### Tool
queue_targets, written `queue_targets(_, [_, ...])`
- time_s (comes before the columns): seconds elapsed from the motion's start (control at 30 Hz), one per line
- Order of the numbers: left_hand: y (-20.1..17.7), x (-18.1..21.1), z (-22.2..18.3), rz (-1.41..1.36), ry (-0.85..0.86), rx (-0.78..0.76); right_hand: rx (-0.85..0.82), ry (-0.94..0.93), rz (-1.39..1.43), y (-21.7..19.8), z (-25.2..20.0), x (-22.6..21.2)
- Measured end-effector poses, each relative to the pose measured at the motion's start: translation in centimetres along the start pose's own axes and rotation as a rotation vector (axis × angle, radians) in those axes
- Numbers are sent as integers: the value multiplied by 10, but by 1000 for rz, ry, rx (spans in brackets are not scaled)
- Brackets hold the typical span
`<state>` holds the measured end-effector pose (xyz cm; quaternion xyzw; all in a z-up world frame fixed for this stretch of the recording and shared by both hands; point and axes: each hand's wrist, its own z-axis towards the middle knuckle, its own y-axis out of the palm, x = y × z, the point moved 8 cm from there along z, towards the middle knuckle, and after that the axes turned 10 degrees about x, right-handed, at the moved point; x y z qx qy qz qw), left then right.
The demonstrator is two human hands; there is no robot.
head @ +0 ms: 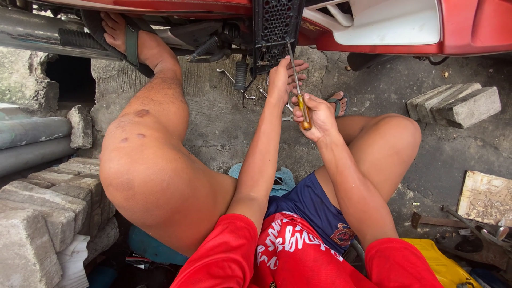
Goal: A person uses a screwdriver to remove fasteners and adjust internal components of a motorcycle.
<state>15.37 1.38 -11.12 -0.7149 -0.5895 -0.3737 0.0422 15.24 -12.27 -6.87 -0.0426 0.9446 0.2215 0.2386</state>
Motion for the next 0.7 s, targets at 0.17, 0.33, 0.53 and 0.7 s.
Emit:
queue_targets(0.17, [3, -6, 18, -125, -45, -45, -82, 55, -2, 19, -22, -11])
queue_targets(0.33, [-1, -30, 49, -167, -77, -4, 82, -192, -340, 20, -67, -19])
queue_targets(0.53, [2, -20, 29, -156, -29, 67, 295, -681, -1041, 21, -85, -42])
queue_targets(0.7, [15, -2, 5, -250, -105, -58, 41, -24, -114, 22, -59, -13])
